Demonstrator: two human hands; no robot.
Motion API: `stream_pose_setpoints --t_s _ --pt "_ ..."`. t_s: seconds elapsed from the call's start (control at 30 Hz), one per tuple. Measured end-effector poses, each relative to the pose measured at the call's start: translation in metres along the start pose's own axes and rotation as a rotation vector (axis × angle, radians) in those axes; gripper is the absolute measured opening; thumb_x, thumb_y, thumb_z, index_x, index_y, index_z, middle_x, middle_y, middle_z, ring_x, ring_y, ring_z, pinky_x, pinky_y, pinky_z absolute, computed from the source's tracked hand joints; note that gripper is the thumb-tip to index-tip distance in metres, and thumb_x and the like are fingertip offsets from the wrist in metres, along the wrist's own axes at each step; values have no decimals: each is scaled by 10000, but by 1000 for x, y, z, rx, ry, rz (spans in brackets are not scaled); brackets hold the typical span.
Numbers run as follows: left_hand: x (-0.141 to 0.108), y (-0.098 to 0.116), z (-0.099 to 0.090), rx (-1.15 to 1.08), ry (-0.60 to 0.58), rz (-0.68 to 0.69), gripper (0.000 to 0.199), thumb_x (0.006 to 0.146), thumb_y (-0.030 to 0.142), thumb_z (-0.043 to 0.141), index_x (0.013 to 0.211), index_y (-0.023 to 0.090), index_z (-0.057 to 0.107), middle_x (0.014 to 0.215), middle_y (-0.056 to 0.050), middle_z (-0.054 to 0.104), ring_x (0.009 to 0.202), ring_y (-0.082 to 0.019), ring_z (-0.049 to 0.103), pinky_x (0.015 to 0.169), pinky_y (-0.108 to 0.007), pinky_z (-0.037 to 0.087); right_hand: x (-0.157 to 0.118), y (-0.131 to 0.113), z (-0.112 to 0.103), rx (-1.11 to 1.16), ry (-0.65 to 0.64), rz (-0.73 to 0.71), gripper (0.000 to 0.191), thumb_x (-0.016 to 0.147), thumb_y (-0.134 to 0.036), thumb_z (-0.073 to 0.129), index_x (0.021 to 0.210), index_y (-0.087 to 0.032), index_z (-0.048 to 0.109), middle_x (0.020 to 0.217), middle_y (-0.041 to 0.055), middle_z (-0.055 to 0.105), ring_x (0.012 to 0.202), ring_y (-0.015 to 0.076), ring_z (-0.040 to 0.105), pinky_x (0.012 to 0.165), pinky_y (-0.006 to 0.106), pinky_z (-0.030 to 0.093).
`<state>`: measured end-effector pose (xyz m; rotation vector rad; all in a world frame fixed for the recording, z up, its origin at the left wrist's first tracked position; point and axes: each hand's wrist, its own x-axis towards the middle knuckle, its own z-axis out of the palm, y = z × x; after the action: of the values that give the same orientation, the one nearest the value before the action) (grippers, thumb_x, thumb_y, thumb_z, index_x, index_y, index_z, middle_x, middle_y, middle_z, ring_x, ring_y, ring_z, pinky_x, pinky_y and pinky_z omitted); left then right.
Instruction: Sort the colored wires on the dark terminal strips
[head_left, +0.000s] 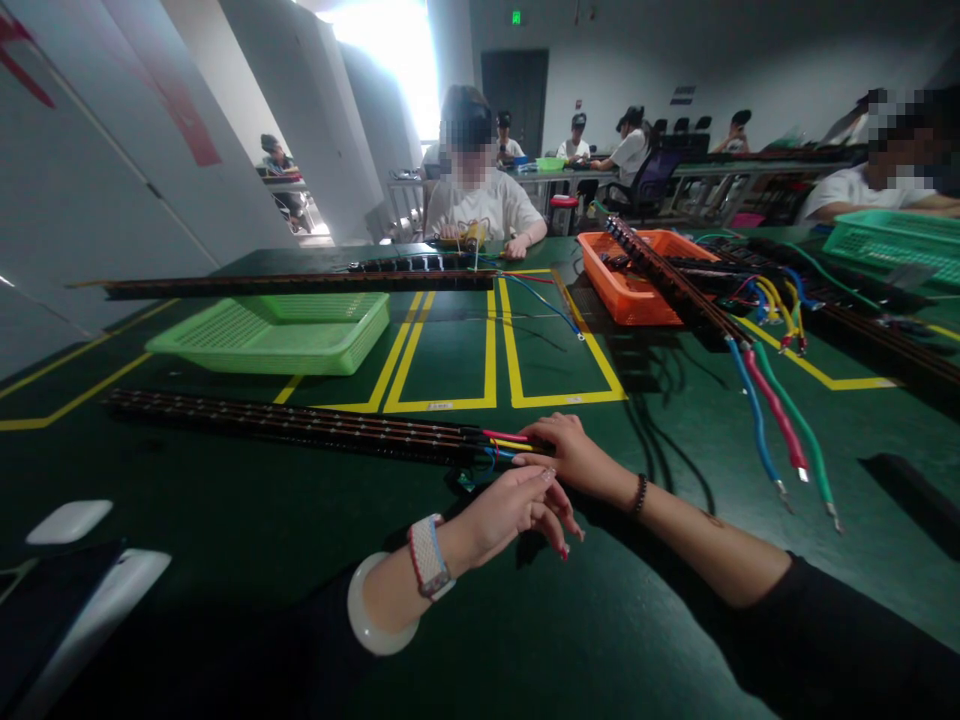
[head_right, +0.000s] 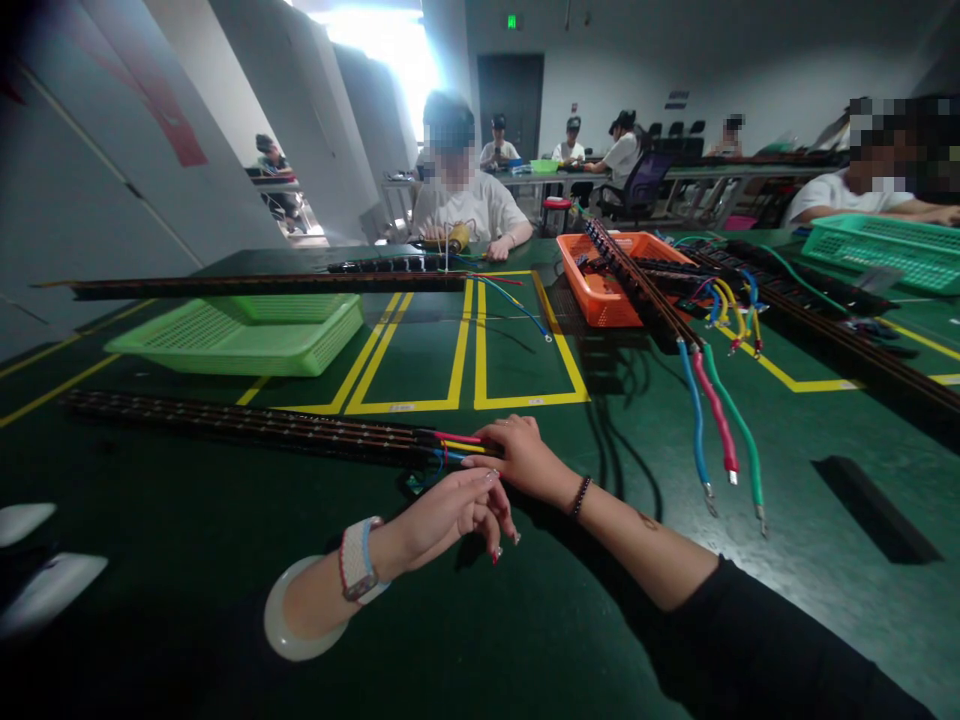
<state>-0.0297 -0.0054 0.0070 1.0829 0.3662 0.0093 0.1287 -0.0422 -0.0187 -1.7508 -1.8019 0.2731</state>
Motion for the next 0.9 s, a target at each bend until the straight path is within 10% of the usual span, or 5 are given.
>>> stream_pose_setpoints --t_s 0.33,0.63,0.9 --pt "1 7 -3 -233 -6 -193 607 923 544 268 1013 26 571 1003 -222 637 882 -223 650 899 -352 438 -7 -11 -9 -217 217 -233 150 850 -287 588 786 -165 646 729 37 560 753 152 413 739 313 256" --pt "2 2 5 -504 177 97 198 923 256 409 1001 117 526 1069 -119 606 1026 -181 576 998 -359 393 -14 -12 -14 -554 299 -476 251 931 -250 460 765 -174 632 684 34 544 724 151 390 788 339 293" --pt "4 1 7 -575 261 106 290 938 386 378 903 138 524 989 -87 609 964 -153 575 934 -311 434 -18 -9 -19 -635 197 -738 197 927 -161 453 950 -162 649 913 56 601 808 157 452 847 347 343"
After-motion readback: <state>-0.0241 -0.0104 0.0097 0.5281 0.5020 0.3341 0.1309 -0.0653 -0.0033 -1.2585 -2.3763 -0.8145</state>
